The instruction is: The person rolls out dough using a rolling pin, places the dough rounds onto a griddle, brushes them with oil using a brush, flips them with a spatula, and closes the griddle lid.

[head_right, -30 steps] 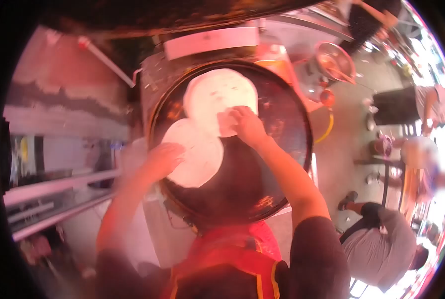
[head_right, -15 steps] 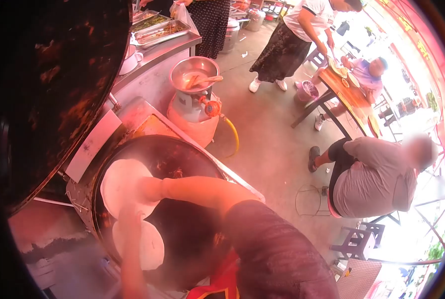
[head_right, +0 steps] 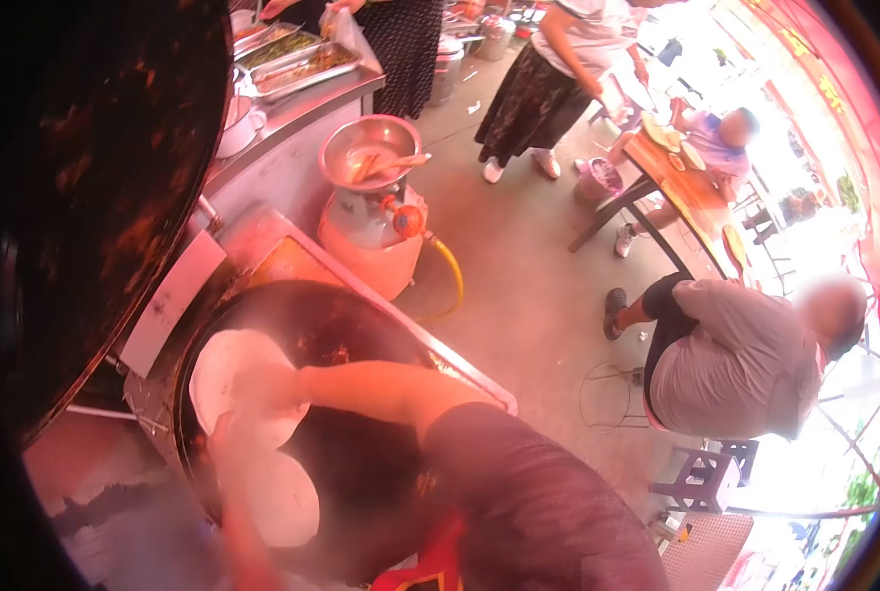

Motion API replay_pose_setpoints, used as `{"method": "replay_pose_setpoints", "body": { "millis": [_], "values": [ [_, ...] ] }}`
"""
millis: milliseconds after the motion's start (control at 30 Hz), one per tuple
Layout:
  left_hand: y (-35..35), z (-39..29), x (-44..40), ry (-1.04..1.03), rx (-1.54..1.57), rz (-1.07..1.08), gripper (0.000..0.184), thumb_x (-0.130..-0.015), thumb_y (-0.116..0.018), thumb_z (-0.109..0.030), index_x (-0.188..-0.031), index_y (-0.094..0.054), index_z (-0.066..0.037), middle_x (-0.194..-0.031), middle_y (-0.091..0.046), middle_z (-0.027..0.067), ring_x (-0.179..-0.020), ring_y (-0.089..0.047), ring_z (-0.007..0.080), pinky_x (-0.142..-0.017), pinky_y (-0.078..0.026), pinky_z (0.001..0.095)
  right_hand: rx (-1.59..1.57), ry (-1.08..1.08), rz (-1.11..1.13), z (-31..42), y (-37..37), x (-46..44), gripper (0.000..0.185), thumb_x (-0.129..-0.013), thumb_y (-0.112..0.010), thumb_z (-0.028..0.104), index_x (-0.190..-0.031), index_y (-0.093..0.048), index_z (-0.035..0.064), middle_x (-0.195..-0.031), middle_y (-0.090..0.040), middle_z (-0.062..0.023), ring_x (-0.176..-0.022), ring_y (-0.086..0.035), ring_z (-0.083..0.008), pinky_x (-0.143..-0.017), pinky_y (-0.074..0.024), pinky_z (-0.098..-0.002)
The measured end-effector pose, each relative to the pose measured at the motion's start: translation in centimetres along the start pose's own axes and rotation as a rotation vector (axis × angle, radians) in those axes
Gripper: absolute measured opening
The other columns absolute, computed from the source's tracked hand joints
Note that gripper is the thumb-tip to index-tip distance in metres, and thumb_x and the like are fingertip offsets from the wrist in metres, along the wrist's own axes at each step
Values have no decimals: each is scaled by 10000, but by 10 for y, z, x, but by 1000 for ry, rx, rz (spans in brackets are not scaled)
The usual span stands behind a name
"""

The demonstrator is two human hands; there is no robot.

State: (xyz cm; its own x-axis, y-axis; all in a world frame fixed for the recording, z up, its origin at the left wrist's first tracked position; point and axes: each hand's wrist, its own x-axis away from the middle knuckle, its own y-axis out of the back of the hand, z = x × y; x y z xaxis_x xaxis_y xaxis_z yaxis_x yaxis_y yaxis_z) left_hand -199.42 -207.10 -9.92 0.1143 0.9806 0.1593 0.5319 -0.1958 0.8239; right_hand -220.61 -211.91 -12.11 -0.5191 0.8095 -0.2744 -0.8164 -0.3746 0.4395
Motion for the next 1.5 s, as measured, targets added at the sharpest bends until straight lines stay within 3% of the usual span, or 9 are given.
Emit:
{"method": "replay_pose_setpoints", "body": {
  "millis": [133, 267, 300, 567, 667, 767, 1000, 1267, 1500],
  "values": [
    [30, -26, -4, 130, 119, 24, 288, -879, -558, -94, -1155, -630, -57, -1144, -636, 164, -1092, -587, 319, -930, -450, 430, 291, 87, 94, -12, -14, -16, 290, -806, -572, 134, -1076, -678, 129, -851, -669, -144, -844, -642, -359, -754, -503, -443],
    [-3, 34, -5, -352, -204, -347, 352, -820, -583, -17, -1162, -643, -74, -1075, -664, 158, -1019, -627, 316, -887, -486, 403, 285, 76, 197, -22, -9, -39, 302, -840, -558, 176, -1109, -695, 177, -950, -690, -128, -917, -658, -308, -806, -506, -403],
    [-26, 81, -19, -75, -332, -132, 374, -803, -584, -4, -1166, -644, -75, -1083, -664, 154, -1022, -623, 319, -893, -484, 402, 241, 74, 219, -27, -3, -44, 306, -849, -555, 186, -1118, -700, 189, -974, -695, -124, -935, -663, -295, -818, -507, -393],
    [-53, -33, 108, -389, -35, -120, 271, -834, -517, -51, -1065, -656, -31, -1026, -675, 151, -980, -633, 306, -853, -496, 415, 283, -40, 397, 53, 60, 97, 533, -735, -508, -35, -1200, -651, 185, -1157, -636, -140, -1039, -621, -329, -901, -506, -394],
    [-73, -61, 166, -467, -122, 77, 217, -804, -573, -121, -998, -629, -42, -961, -649, 101, -934, -631, 266, -815, -497, 393, -20, -277, 467, 72, 57, 174, 291, -952, -509, 142, -1215, -634, 133, -1240, -613, -127, -1177, -561, -274, -1039, -407, -345],
    [-65, -76, 190, -604, -78, 215, 219, -807, -634, -188, -978, -641, -51, -987, -649, 90, -932, -638, 245, -790, -509, 371, 137, 62, 674, 98, 73, 171, 282, -933, -538, 171, -1190, -639, 115, -1221, -622, -128, -1149, -579, -285, -1026, -420, -354],
    [-41, -68, 127, -422, 109, -257, 203, -829, -658, -147, -1007, -667, -49, -1003, -685, 100, -900, -660, 265, -777, -529, 366, 390, -390, -215, -25, 47, 2, 339, -779, -691, 163, -1086, -613, 42, -958, -663, -160, -876, -631, -364, -778, -513, -381],
    [-34, -57, 103, -106, 241, -372, 191, -892, -602, -138, -1041, -655, -29, -1015, -688, 118, -911, -670, 260, -782, -530, 349, 765, -371, -175, -22, 16, -40, 227, -853, -540, 132, -1064, -566, 51, -975, -631, -205, -940, -602, -393, -807, -479, -496],
    [-48, -30, 44, 336, 2072, -634, 228, -920, -557, -176, -1033, -663, -9, -1016, -668, 148, -948, -652, 199, -793, -511, 299, -40, 60, 161, 130, -15, 2, 100, -895, -512, 85, -980, -562, 66, -908, -613, -149, -809, -633, -351, -693, -505, -402]
  ]
}}
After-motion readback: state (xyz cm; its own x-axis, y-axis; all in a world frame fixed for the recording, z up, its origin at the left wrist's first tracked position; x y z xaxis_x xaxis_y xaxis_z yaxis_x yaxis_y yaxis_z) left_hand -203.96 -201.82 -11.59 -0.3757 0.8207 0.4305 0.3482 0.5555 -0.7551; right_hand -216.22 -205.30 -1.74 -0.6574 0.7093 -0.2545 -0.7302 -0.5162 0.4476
